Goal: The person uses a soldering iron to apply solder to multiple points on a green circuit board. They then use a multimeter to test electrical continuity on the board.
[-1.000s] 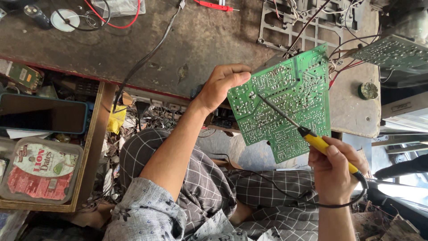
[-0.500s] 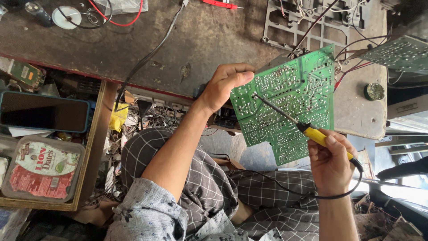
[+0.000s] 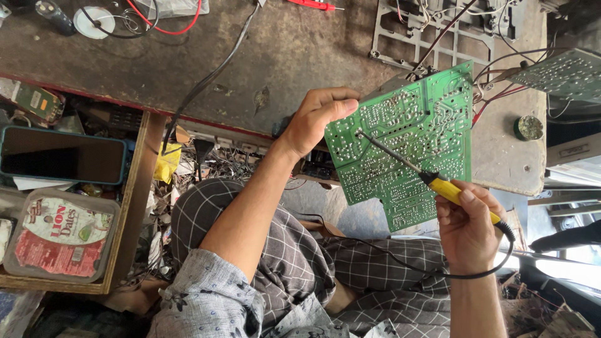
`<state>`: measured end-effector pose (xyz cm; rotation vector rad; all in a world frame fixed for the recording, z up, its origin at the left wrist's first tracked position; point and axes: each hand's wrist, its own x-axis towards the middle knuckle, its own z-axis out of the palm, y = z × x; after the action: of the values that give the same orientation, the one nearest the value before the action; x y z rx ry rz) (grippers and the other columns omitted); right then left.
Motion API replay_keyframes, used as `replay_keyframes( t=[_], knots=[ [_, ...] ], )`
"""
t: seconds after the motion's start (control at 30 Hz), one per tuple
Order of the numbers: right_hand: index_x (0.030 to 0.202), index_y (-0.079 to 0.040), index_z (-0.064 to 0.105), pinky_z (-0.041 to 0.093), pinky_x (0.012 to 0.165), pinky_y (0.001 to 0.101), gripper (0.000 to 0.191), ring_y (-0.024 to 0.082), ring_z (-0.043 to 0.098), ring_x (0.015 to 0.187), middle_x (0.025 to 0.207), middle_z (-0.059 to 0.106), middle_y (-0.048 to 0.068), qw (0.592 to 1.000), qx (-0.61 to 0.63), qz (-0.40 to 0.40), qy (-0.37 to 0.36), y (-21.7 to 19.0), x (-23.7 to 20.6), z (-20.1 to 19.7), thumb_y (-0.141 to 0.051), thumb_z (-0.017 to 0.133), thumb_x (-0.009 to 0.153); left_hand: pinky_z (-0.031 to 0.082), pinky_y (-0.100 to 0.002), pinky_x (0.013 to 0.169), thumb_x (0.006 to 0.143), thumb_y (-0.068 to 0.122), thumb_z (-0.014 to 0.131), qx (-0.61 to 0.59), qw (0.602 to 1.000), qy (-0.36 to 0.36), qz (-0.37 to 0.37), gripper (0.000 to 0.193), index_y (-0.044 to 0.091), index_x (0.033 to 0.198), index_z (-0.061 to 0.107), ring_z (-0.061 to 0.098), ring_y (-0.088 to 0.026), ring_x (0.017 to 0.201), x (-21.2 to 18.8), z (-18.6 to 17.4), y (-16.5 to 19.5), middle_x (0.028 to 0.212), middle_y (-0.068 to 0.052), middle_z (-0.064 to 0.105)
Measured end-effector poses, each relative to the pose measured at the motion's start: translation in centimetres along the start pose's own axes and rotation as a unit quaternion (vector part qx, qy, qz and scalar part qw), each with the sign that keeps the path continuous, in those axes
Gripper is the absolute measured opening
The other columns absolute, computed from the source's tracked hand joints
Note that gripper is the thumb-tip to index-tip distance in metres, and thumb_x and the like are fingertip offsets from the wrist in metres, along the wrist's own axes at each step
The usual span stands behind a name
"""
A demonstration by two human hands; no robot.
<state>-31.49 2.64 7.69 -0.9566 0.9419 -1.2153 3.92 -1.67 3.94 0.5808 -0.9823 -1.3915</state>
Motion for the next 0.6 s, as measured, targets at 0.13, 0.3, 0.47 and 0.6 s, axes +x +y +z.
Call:
replay_keyframes(
  t=[0.13,0.3,0.47,0.6],
  knots=[
    [0.117,0.011,0.067,0.056,0.074,0.0279,0.023,0.024,0.067,0.08,0.095,0.07,0.023,1.0,0.006,-0.001,-0.001,-0.21,0.14,-0.01,-0.009,0.064,0.106,0.051,-0.025,0.075,0.101,0.022,0.059,0.005,1.0,-0.006,0.007,0.03,-0.003,0.11,0.072,0.066,-0.008,0.082,0.24,0.05,0.01,0.091,-0.004,0.074],
    [0.12,0.01,0.068,0.056,0.072,0.0274,0.024,0.023,0.067,0.079,0.098,0.07,0.023,1.0,0.009,-0.002,-0.001,-0.16,0.21,0.14,-0.009,0.063,0.106,0.05,-0.025,0.075,0.101,0.022,0.059,0.003,1.0,-0.006,0.006,0.03,-0.003,0.11,0.072,0.065,-0.009,0.082,0.27,0.07,0.0,0.091,-0.005,0.073],
    [0.12,0.009,0.067,0.056,0.072,0.0281,0.021,0.023,0.067,0.079,0.098,0.069,0.024,1.0,0.005,0.009,-0.003,-0.1,0.55,0.09,-0.007,0.063,0.107,0.05,-0.024,0.075,0.1,0.021,0.058,0.002,1.0,-0.001,0.009,0.03,-0.003,0.111,0.072,0.066,-0.008,0.082,0.35,0.11,-0.02,0.091,-0.005,0.074],
    [0.12,0.009,0.069,0.056,0.072,0.0291,0.021,0.024,0.066,0.081,0.1,0.069,0.024,1.0,-0.001,0.023,-0.016,-0.51,0.98,-0.35,-0.005,0.062,0.106,0.05,-0.024,0.074,0.101,0.021,0.059,-0.001,1.0,0.007,0.004,0.031,-0.005,0.111,0.071,0.065,-0.008,0.082,0.28,0.1,-0.12,0.091,-0.004,0.073]
  ],
)
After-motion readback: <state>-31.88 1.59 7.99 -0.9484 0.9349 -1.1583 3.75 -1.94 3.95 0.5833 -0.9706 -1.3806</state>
